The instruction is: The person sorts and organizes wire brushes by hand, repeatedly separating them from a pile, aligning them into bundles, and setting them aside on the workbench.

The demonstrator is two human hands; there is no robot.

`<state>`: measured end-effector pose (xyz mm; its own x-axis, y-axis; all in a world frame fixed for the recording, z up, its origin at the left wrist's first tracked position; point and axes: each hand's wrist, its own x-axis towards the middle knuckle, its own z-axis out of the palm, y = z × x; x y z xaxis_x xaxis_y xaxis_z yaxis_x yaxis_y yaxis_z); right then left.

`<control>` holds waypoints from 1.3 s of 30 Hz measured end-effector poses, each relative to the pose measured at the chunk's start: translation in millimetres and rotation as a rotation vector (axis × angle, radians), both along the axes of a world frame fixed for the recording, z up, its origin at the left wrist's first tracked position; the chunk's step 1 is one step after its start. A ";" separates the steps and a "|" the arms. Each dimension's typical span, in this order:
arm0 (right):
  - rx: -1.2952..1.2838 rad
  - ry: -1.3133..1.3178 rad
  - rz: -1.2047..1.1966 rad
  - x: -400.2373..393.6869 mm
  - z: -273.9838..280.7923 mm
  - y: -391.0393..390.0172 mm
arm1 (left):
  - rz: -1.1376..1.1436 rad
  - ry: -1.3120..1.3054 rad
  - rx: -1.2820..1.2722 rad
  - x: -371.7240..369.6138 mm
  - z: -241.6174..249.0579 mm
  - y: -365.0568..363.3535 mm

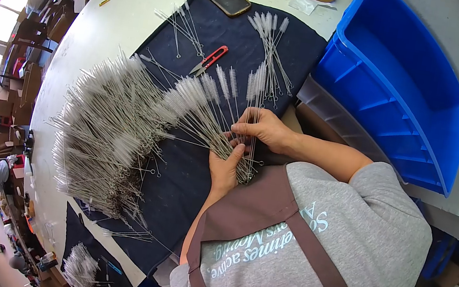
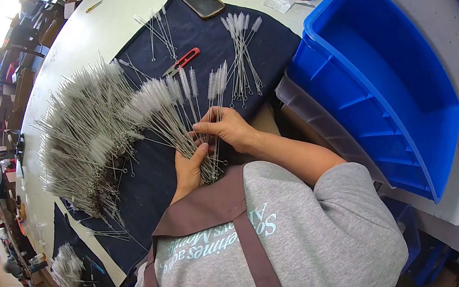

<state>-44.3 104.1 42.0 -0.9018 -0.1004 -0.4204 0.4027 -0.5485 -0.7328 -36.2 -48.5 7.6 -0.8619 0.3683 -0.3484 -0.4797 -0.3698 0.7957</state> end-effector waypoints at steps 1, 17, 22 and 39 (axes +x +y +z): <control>0.009 0.002 -0.010 -1.5 -2.8 0.9 | -0.001 -0.006 -0.002 0.8 3.8 0.6; -0.454 0.231 -0.435 -97.0 20.4 81.7 | -0.197 0.015 0.147 7.0 13.8 -12.2; 0.558 0.416 -0.274 -121.1 -1.4 59.7 | -0.182 0.204 0.333 15.3 19.4 -35.0; 0.150 0.920 0.943 -62.6 -45.5 -274.4 | 0.198 0.390 0.205 58.0 55.0 -122.4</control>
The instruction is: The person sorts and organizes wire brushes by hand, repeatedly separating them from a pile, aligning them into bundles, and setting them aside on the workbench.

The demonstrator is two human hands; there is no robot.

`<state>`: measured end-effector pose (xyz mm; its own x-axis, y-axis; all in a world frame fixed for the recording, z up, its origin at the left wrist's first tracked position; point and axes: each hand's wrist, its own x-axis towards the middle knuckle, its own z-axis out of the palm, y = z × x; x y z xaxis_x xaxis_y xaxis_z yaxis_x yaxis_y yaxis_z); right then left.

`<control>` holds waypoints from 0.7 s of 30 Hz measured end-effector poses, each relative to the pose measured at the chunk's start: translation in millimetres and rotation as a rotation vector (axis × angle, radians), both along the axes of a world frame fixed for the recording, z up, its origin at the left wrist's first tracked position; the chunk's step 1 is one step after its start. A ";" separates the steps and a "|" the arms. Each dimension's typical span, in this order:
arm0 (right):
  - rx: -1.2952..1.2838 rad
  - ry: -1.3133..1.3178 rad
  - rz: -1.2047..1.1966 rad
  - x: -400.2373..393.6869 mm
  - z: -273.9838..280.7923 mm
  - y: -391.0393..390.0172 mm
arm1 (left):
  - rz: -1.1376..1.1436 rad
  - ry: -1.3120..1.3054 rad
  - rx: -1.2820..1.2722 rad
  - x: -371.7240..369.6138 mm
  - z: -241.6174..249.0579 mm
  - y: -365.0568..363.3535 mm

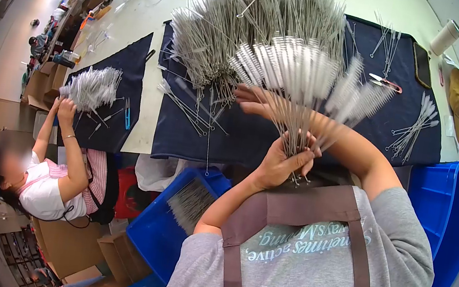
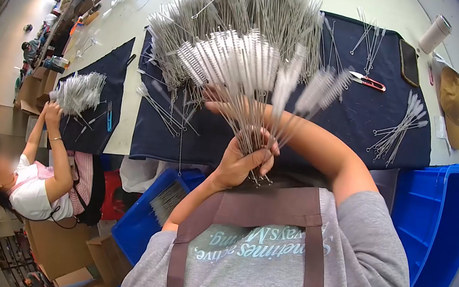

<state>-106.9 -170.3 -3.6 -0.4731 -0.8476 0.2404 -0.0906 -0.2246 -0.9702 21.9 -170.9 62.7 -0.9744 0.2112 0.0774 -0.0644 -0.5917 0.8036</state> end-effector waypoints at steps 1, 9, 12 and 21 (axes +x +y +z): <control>0.016 0.066 0.087 -6.2 -5.3 31.8 | 0.051 -0.026 -0.032 -1.4 -1.6 2.1; -0.049 -0.742 -0.443 40.0 50.7 228.4 | 0.016 -0.277 -0.045 -36.7 -25.5 54.9; 0.056 -0.628 -0.783 54.9 67.7 245.5 | -0.186 -0.305 -0.066 -47.7 -35.5 88.4; 0.018 -0.749 -1.051 64.4 33.8 297.5 | -0.238 -0.504 -0.222 -61.4 -48.2 141.7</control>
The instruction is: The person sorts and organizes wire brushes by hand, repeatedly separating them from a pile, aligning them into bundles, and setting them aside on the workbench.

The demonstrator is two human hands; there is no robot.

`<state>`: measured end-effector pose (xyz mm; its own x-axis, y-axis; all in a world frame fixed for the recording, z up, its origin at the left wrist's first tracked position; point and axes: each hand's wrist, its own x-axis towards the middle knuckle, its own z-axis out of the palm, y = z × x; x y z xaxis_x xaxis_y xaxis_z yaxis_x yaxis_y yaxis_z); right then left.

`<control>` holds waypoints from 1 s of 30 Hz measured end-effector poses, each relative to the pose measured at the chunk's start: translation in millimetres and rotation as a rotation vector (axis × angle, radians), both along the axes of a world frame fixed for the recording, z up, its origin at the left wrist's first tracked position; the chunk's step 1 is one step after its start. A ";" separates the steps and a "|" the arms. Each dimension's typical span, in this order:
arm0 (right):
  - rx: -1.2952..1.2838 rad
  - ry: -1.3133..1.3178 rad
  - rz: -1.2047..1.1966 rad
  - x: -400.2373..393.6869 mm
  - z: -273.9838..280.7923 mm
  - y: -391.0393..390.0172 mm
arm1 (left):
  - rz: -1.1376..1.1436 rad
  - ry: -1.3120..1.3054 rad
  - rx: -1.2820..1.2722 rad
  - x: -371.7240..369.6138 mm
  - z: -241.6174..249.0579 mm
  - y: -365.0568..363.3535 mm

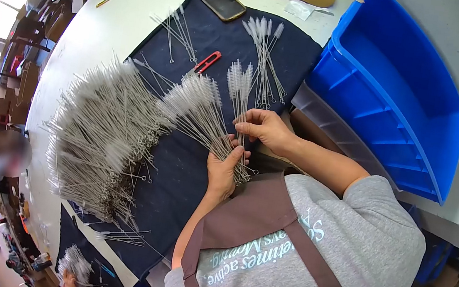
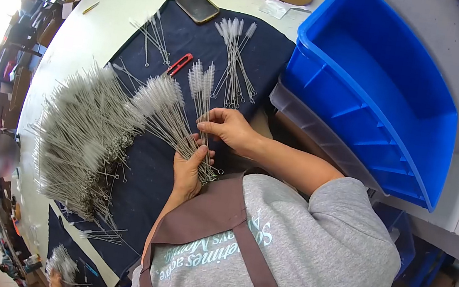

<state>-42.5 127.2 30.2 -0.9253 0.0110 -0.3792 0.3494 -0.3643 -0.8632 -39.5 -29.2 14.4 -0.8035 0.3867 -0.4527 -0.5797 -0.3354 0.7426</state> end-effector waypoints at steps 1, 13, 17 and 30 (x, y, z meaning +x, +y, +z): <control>-0.026 0.000 0.010 -1.4 -0.6 1.8 | 0.003 -0.012 0.006 -0.9 0.5 2.1; -0.133 -0.024 0.065 -16.6 -13.1 5.1 | -0.039 -0.010 0.085 -3.8 -1.9 5.0; -0.236 -0.025 -0.028 -15.4 -15.5 1.0 | -0.009 0.072 -0.013 -4.1 -10.1 1.3; -0.206 -0.018 -0.018 -11.4 0.1 -5.9 | 0.082 0.036 0.049 -0.2 -11.7 -4.3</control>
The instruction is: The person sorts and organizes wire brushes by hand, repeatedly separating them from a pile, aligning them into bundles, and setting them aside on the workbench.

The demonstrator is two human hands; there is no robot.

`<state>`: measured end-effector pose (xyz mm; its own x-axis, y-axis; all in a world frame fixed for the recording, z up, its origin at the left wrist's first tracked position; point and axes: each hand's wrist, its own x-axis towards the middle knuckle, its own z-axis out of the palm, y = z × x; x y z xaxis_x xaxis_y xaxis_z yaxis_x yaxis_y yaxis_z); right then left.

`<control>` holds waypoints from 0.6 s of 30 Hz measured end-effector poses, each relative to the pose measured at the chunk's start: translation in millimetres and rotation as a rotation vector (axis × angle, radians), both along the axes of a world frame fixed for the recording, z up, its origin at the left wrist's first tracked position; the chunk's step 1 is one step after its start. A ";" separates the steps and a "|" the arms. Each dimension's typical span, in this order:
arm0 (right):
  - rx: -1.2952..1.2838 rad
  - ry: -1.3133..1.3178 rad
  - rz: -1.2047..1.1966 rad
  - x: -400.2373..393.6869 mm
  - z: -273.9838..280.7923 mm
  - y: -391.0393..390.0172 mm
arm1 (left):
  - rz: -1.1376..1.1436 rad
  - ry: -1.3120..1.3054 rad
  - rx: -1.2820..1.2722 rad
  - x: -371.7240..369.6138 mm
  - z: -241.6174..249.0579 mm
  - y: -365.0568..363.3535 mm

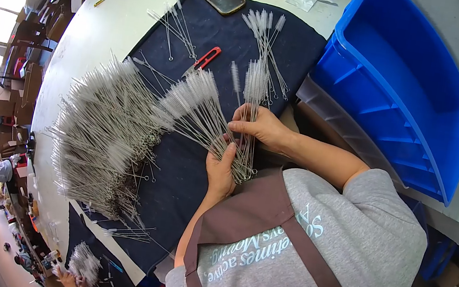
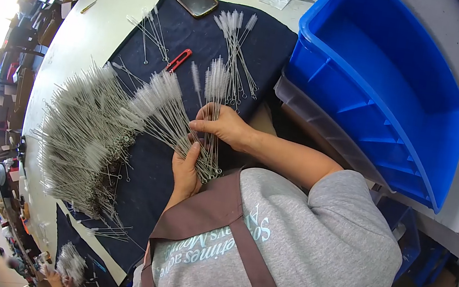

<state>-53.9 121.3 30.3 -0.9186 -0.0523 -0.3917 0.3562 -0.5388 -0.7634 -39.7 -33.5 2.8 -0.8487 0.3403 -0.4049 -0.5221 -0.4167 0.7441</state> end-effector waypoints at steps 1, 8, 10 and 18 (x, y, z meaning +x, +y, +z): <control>-0.009 -0.013 0.004 0.8 4.0 -0.5 | 0.029 0.003 -0.013 0.9 -1.9 1.8; 0.124 0.021 0.032 -1.6 -9.3 -1.7 | 0.018 0.010 -0.049 1.9 2.4 1.7; 0.107 0.028 0.010 -0.4 -11.2 -1.5 | 0.009 -0.011 -0.021 1.3 0.6 -0.9; 0.089 0.021 0.026 2.2 -2.8 -5.1 | 0.038 0.002 0.015 2.6 3.0 3.9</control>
<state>-51.7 116.1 27.5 -0.9256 -0.0419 -0.3762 0.3522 -0.4597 -0.8153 -37.1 -29.6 5.8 -0.8620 0.3136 -0.3983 -0.5041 -0.4477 0.7385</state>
